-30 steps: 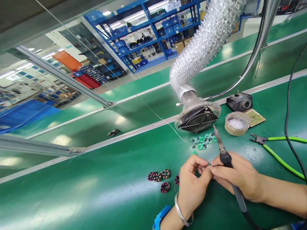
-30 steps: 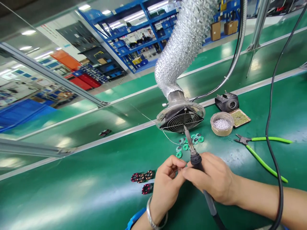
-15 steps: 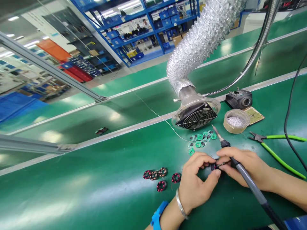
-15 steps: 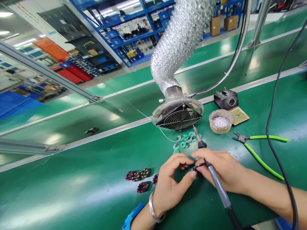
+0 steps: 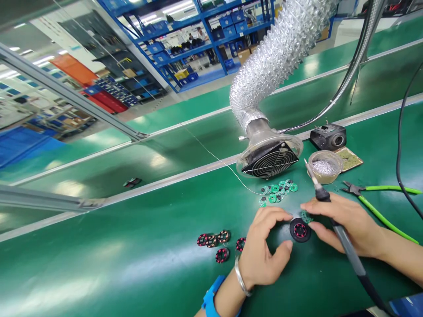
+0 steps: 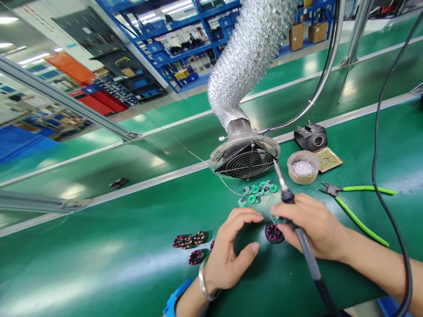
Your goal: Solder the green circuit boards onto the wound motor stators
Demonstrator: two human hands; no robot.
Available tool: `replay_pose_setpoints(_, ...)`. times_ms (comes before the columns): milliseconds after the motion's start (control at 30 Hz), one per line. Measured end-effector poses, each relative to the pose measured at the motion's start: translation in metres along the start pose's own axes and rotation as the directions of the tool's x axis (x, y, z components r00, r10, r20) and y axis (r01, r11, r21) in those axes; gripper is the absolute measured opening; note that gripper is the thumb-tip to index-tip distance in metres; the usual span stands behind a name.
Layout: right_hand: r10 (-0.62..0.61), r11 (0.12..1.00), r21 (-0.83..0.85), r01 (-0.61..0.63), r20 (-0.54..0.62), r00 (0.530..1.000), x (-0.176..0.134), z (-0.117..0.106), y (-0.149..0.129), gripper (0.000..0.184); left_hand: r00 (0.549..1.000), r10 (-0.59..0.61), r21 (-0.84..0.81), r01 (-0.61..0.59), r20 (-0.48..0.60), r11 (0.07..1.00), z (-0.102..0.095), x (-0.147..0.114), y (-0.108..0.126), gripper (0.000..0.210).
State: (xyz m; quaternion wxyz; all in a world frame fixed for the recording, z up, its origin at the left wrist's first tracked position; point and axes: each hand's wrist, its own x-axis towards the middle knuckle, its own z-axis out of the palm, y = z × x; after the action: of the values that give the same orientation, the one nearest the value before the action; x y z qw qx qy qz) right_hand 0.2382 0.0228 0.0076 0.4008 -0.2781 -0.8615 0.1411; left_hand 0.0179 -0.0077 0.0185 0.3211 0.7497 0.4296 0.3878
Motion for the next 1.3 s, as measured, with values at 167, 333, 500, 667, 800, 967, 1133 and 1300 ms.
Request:
replay_pose_setpoints(167, 0.043, 0.994, 0.098, -0.055, 0.127, 0.991, -0.002, 0.0, 0.006, 0.032, 0.924, 0.288, 0.231, -0.346, 0.25, 0.91, 0.001, -0.003, -0.012, 0.025)
replay_pose_setpoints(333, -0.057, 0.983, 0.182, 0.022, 0.186, 0.981, -0.001, 0.011, 0.0, 0.028, 0.886, 0.385, 0.237, -0.445, 0.258, 0.864, -0.007, -0.009, -0.009, 0.025)
replay_pose_setpoints(500, -0.087, 0.995, 0.075, 0.07, 0.245, 0.966, -0.004, 0.014, 0.002, 0.027, 0.993, 0.112, 0.212, -0.117, 0.034, 0.97, -0.007, -0.012, -0.003, 0.013)
replay_pose_setpoints(667, -0.134, 0.99, 0.004, 0.138, 0.282, 0.95, -0.005, 0.014, 0.004, 0.027, 0.959, -0.277, 0.101, 0.271, 0.058, 0.957, 0.011, -0.014, -0.005, 0.026)
replay_pose_setpoints(800, -0.15, 0.988, -0.002, 0.157, 0.288, 0.946, -0.004, 0.014, 0.004, 0.028, 0.956, -0.286, 0.092, 0.28, 0.068, 0.956, 0.017, -0.013, -0.007, 0.031)
replay_pose_setpoints(967, -0.126, 0.99, -0.029, 0.141, 0.309, 0.943, -0.004, 0.011, 0.006, 0.034, 0.956, -0.291, 0.089, 0.287, 0.033, 0.954, 0.021, -0.014, -0.008, 0.014)
replay_pose_setpoints(1133, -0.104, 0.993, -0.016, 0.116, 0.337, 0.936, -0.001, 0.008, 0.005, 0.031, 0.962, -0.273, 0.104, 0.272, -0.001, 0.957, 0.025, -0.018, -0.007, 0.005)
replay_pose_setpoints(1300, -0.072, 0.997, 0.023, 0.068, 0.31, 0.948, 0.001, 0.007, 0.004, 0.03, 0.982, -0.187, 0.096, 0.186, 0.004, 0.978, 0.016, -0.017, -0.007, 0.012)
